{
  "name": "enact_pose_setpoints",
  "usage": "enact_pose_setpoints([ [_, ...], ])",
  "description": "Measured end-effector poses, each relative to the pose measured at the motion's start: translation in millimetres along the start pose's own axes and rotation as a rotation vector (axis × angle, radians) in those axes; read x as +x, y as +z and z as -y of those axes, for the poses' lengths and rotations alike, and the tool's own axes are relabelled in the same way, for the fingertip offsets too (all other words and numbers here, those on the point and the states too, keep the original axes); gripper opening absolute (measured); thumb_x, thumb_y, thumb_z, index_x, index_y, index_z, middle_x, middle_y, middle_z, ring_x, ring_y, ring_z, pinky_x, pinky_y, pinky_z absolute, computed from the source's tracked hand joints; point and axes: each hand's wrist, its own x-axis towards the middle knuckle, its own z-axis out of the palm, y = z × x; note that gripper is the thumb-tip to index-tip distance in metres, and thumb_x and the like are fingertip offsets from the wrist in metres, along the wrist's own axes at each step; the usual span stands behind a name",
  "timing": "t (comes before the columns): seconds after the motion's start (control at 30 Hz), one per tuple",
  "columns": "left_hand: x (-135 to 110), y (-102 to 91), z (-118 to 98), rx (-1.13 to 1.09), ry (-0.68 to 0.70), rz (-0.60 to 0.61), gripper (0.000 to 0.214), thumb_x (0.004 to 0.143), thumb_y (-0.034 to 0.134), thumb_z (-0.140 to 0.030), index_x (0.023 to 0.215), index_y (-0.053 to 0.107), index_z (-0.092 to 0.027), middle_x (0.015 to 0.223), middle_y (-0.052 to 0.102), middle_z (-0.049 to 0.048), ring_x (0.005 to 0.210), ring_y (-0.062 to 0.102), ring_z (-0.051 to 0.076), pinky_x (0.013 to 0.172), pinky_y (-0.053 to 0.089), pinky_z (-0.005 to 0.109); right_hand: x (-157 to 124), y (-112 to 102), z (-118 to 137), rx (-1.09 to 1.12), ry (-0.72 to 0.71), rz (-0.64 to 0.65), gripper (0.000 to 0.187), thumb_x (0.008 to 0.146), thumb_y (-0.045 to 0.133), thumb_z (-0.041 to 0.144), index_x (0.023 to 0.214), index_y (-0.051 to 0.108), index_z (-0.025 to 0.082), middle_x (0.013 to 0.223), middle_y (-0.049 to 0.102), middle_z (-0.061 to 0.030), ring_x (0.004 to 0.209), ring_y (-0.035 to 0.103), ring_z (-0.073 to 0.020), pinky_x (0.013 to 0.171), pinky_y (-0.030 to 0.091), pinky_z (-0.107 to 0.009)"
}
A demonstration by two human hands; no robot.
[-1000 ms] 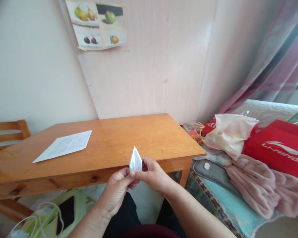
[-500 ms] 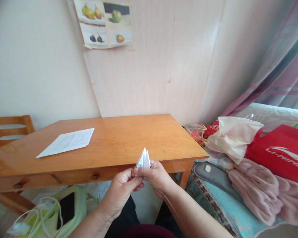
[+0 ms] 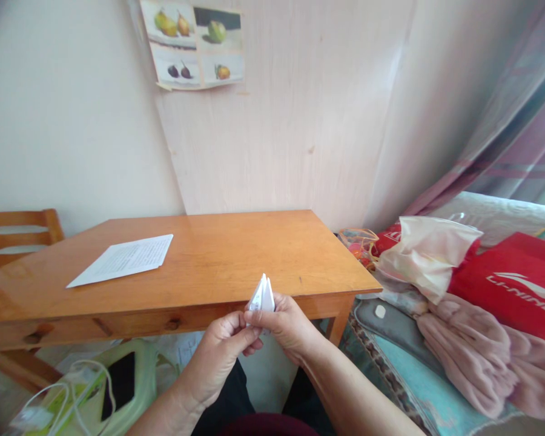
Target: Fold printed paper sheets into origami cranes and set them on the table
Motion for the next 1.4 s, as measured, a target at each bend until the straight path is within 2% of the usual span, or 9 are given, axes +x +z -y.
enact_pose_setpoints([
  [0.17,0.9,-2.7,3.7,-0.024,-0.027,-0.005,0.025,0.082,0.073,-0.036,0.088,0.071,-0.012,0.07,0.067,0.0043,0.067,0.059,0.015,0.064,0.043,0.027,0.0,0.6,3.7,-0.014,0.002,-0.015,0.024,0.076,0.081,0.031,0.082,0.064,0.016,0.066,0.06,0.0015,0.052,0.051,-0.0107,0.052,0.041,-0.024],
  [0.4,2.1,-4.2,6.0,-0.039,-0.071,0.023,0.022,0.081,0.071,-0.034,0.084,0.07,-0.012,0.07,0.068,0.0056,0.066,0.057,0.014,0.062,0.042,0.026,0.9,-5.1,-0.1,-0.012,0.02,-0.109,0.021,0.086,0.072,0.034,0.082,0.064,0.015,0.067,0.06,-0.0006,0.056,0.05,-0.0113,0.054,0.036,-0.024],
  [0.63,1.4,-3.8,5.3,-0.029,-0.066,0.02,0.023,0.081,0.071,-0.035,0.083,0.069,-0.013,0.069,0.067,0.0051,0.065,0.057,0.015,0.062,0.042,0.026,0.9,-6.2,-1.0,-0.067,-0.003,-0.102,0.022,0.088,0.07,0.035,0.081,0.063,0.015,0.065,0.06,-0.0002,0.055,0.047,-0.0104,0.053,0.032,-0.024],
  [0.77,1.3,-3.6,6.2,0.001,-0.039,0.041,0.022,0.082,0.07,-0.035,0.084,0.069,-0.013,0.07,0.067,0.0049,0.066,0.056,0.015,0.063,0.042,0.027,0.6,-4.2,0.8,-0.062,-0.027,-0.109,0.027,0.088,0.071,0.039,0.078,0.062,0.016,0.063,0.061,0.0001,0.053,0.049,-0.0106,0.052,0.033,-0.024],
  [0.93,0.6,-2.9,8.6,0.04,-0.01,0.051,0.022,0.083,0.069,-0.035,0.085,0.069,-0.013,0.072,0.067,0.0046,0.067,0.058,0.015,0.065,0.044,0.028,1.2,-3.9,-0.3,-0.033,-0.033,-0.156,0.031,0.087,0.072,0.042,0.074,0.061,0.015,0.062,0.061,0.0003,0.052,0.05,-0.0106,0.051,0.036,-0.024],
  [1.17,-2.2,-3.8,8.1,0.099,-0.004,0.063,0.021,0.084,0.069,-0.035,0.08,0.066,-0.014,0.072,0.067,0.0042,0.07,0.061,0.017,0.069,0.045,0.029,3.8,-6.9,-7.2,0.014,0.01,-0.29,0.029,0.081,0.076,0.037,0.071,0.059,0.016,0.055,0.057,0.0022,0.046,0.047,-0.0104,0.046,0.032,-0.024],
  [1.27,-1.6,-3.8,7.4,0.081,0.0,0.051,0.021,0.084,0.069,-0.035,0.081,0.068,-0.014,0.069,0.067,0.004,0.068,0.059,0.016,0.067,0.045,0.029,2.7,-5.6,-5.2,-0.018,0.01,-0.248,0.031,0.084,0.074,0.041,0.074,0.06,0.016,0.057,0.058,0.0015,0.048,0.047,-0.01,0.048,0.033,-0.023],
  [1.4,-0.4,-3.4,5.9,0.022,-0.013,0.026,0.023,0.085,0.069,-0.035,0.087,0.071,-0.012,0.067,0.065,0.0032,0.064,0.056,0.014,0.064,0.043,0.027,-0.9,0.0,2.0,-0.069,0.003,-0.086,0.03,0.079,0.08,0.041,0.081,0.062,0.017,0.064,0.06,0.0017,0.053,0.05,-0.0102,0.052,0.038,-0.023],
])
